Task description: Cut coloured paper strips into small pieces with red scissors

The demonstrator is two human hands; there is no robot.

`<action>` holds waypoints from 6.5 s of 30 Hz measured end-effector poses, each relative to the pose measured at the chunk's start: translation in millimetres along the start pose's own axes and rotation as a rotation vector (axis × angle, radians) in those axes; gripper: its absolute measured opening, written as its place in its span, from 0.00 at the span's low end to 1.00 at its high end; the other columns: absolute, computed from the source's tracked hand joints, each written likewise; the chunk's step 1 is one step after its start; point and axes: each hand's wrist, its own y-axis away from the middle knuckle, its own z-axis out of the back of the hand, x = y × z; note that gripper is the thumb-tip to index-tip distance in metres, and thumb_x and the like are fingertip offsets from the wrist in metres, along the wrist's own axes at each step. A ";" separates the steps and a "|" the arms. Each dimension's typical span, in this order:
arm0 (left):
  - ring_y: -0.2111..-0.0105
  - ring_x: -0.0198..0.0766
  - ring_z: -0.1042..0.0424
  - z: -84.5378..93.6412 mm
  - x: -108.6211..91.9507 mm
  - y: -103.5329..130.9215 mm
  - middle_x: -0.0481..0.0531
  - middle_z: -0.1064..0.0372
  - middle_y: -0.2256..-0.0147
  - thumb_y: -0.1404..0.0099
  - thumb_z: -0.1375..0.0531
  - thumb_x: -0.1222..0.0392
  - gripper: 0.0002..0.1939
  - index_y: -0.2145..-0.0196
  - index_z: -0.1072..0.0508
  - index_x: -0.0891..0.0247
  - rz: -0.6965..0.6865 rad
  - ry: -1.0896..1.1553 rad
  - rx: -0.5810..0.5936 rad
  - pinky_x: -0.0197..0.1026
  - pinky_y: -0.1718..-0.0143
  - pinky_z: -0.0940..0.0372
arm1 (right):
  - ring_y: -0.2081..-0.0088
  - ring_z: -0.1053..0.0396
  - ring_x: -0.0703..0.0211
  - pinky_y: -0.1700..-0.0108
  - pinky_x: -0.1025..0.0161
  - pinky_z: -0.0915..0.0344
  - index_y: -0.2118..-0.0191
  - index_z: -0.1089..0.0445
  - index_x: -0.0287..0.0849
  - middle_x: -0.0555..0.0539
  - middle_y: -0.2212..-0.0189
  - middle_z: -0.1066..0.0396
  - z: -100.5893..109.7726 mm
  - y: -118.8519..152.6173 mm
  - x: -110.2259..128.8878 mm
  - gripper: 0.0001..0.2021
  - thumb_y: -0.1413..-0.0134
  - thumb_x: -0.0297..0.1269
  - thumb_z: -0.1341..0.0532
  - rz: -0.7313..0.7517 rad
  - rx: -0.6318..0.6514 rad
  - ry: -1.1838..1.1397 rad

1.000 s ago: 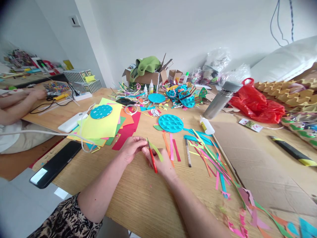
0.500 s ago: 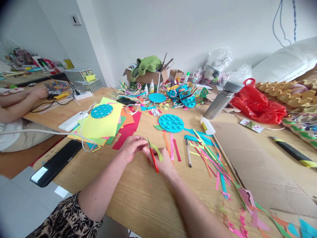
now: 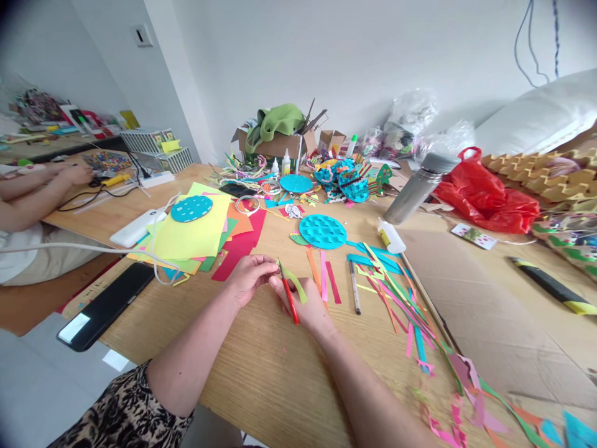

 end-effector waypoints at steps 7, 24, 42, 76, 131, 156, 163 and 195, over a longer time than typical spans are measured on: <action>0.79 0.30 0.35 1.4 1.2 -1.0 0.48 0.33 0.80 0.57 0.35 0.63 0.07 0.80 0.30 0.68 0.006 -0.015 0.020 0.34 0.74 0.39 | 0.86 0.41 0.66 0.83 0.69 0.44 0.84 0.39 0.41 0.51 0.90 0.39 1.9 1.3 2.6 0.24 0.46 0.53 0.44 0.020 0.023 0.021; 0.79 0.29 0.35 2.6 1.6 -1.7 0.48 0.32 0.79 0.56 0.35 0.63 0.07 0.79 0.29 0.68 0.020 -0.019 0.031 0.35 0.73 0.39 | 0.87 0.42 0.66 0.84 0.69 0.46 0.81 0.36 0.40 0.51 0.90 0.39 1.7 1.2 5.2 0.22 0.47 0.53 0.44 -0.003 0.011 0.029; 0.78 0.31 0.34 4.6 1.3 -2.9 0.49 0.31 0.79 0.56 0.35 0.63 0.06 0.79 0.29 0.67 0.010 -0.015 0.025 0.35 0.73 0.39 | 0.87 0.43 0.66 0.83 0.69 0.45 0.81 0.35 0.40 0.50 0.90 0.38 4.4 2.0 6.9 0.23 0.46 0.54 0.45 0.001 0.032 0.062; 0.77 0.30 0.34 5.5 1.4 -3.1 0.49 0.31 0.78 0.56 0.35 0.63 0.07 0.78 0.29 0.67 0.016 -0.034 0.032 0.35 0.73 0.39 | 0.87 0.42 0.66 0.83 0.68 0.45 0.82 0.37 0.40 0.51 0.90 0.38 7.1 1.8 10.8 0.23 0.49 0.55 0.43 -0.007 0.044 0.071; 0.77 0.31 0.34 4.8 3.7 -3.5 0.50 0.31 0.78 0.56 0.34 0.62 0.08 0.78 0.28 0.68 0.017 -0.049 0.038 0.35 0.73 0.38 | 0.86 0.42 0.67 0.83 0.70 0.45 0.81 0.35 0.38 0.50 0.89 0.37 7.5 2.3 7.5 0.26 0.46 0.56 0.45 0.019 0.085 0.051; 0.77 0.31 0.33 4.7 4.6 -3.3 0.50 0.31 0.78 0.55 0.34 0.61 0.08 0.77 0.28 0.67 -0.006 -0.057 0.022 0.35 0.73 0.38 | 0.87 0.42 0.67 0.84 0.70 0.45 0.80 0.34 0.38 0.50 0.89 0.38 7.3 1.7 6.8 0.25 0.46 0.56 0.45 0.020 0.074 0.053; 0.78 0.30 0.34 5.6 4.2 -3.9 0.50 0.31 0.78 0.55 0.35 0.62 0.07 0.78 0.28 0.67 -0.017 -0.071 0.016 0.35 0.74 0.39 | 0.87 0.43 0.68 0.84 0.70 0.47 0.83 0.37 0.39 0.50 0.89 0.38 8.7 1.7 7.4 0.24 0.47 0.54 0.43 0.013 0.070 0.060; 0.78 0.29 0.35 5.8 -0.5 -2.3 0.48 0.32 0.79 0.54 0.36 0.63 0.05 0.79 0.28 0.67 -0.015 -0.084 -0.006 0.34 0.74 0.40 | 0.87 0.44 0.68 0.84 0.70 0.47 0.84 0.38 0.38 0.49 0.90 0.39 6.4 2.0 5.7 0.24 0.48 0.53 0.42 0.000 0.059 0.045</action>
